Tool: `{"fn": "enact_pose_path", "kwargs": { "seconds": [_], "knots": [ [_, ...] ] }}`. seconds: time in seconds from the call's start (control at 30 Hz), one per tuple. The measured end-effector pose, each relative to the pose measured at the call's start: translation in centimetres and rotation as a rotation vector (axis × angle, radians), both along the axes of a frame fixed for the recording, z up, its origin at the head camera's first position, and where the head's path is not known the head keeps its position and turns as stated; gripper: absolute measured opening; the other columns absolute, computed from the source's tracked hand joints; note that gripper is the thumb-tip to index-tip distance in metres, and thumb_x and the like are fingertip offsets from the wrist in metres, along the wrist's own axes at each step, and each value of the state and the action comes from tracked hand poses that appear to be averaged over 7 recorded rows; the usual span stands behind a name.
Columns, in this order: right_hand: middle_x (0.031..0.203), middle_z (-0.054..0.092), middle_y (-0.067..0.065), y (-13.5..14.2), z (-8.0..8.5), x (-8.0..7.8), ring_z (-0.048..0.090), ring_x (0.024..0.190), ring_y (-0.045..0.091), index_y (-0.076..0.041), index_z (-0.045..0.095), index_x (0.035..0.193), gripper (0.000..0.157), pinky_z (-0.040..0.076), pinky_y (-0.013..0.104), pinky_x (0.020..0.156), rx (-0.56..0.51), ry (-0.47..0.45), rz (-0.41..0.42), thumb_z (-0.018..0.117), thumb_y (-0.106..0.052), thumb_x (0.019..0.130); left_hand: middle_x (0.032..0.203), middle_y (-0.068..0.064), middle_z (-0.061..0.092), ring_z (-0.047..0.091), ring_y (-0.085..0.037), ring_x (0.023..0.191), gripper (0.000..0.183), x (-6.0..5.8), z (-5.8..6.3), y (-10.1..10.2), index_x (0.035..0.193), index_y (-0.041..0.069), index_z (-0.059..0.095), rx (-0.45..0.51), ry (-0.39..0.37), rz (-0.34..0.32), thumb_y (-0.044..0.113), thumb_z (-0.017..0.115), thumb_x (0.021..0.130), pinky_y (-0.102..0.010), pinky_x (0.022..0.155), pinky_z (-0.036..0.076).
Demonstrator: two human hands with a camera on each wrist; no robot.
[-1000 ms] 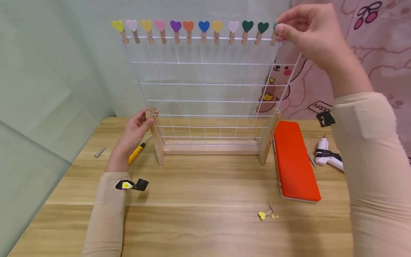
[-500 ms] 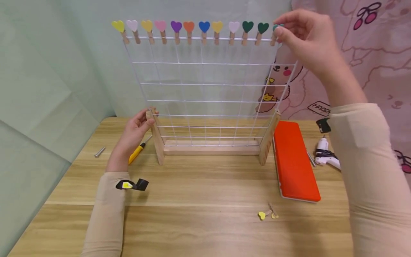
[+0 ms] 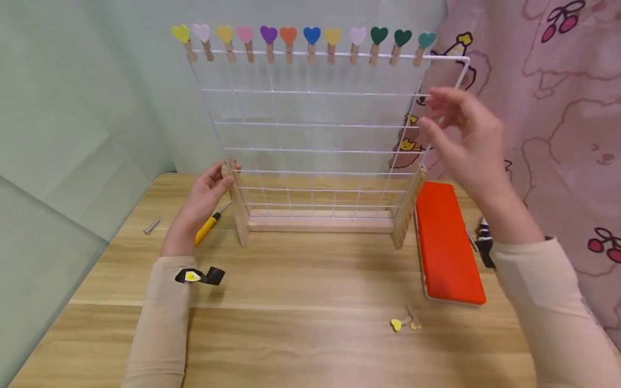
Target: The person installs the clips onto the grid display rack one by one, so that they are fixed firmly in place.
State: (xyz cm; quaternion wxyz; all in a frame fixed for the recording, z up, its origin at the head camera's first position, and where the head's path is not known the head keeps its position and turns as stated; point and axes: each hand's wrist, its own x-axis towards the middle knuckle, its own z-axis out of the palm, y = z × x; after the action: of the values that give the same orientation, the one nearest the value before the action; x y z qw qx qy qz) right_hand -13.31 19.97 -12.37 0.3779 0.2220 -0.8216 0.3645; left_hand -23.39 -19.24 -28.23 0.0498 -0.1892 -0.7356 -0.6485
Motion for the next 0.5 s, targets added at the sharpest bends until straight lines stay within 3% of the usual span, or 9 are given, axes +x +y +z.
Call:
{"fn": "enact_pose_path", "kwargs": {
  "seconds": [0.13,0.27,0.5],
  "knots": [
    [0.099,0.06,0.001,0.5,-5.3,2.5,0.053,0.078,0.002,-0.002,0.055,0.112,0.049,0.041,0.009,0.064,0.173,-0.057,0.042,0.066,0.014,0.067,0.134,-0.009,0.038,0.031,-0.013,0.125,0.054,0.4,0.8,0.4,0.134,0.01,0.033,0.008,0.001,-0.003,0.027,0.051,0.086,-0.034,0.102,0.027],
    [0.09,0.059,-0.008,0.8,-10.8,5.7,0.049,0.073,-0.002,-0.009,0.059,0.105,0.048,0.039,0.01,0.061,0.339,-0.144,0.057,0.073,0.005,0.061,0.135,-0.011,0.036,0.029,-0.015,0.126,0.054,0.9,1.3,0.5,0.134,0.008,0.031,0.001,-0.007,0.003,0.025,0.051,0.086,-0.035,0.102,0.025],
    [0.088,0.057,-0.015,1.5,-18.2,10.5,0.051,0.071,0.0,-0.019,0.059,0.097,0.043,0.046,0.019,0.059,0.493,-0.361,0.037,0.077,-0.008,0.059,0.137,-0.005,0.034,0.028,-0.013,0.126,0.057,0.1,0.3,0.2,0.135,0.013,0.031,-0.017,-0.035,0.031,0.03,0.052,0.085,-0.033,0.102,0.026]
  ]
}}
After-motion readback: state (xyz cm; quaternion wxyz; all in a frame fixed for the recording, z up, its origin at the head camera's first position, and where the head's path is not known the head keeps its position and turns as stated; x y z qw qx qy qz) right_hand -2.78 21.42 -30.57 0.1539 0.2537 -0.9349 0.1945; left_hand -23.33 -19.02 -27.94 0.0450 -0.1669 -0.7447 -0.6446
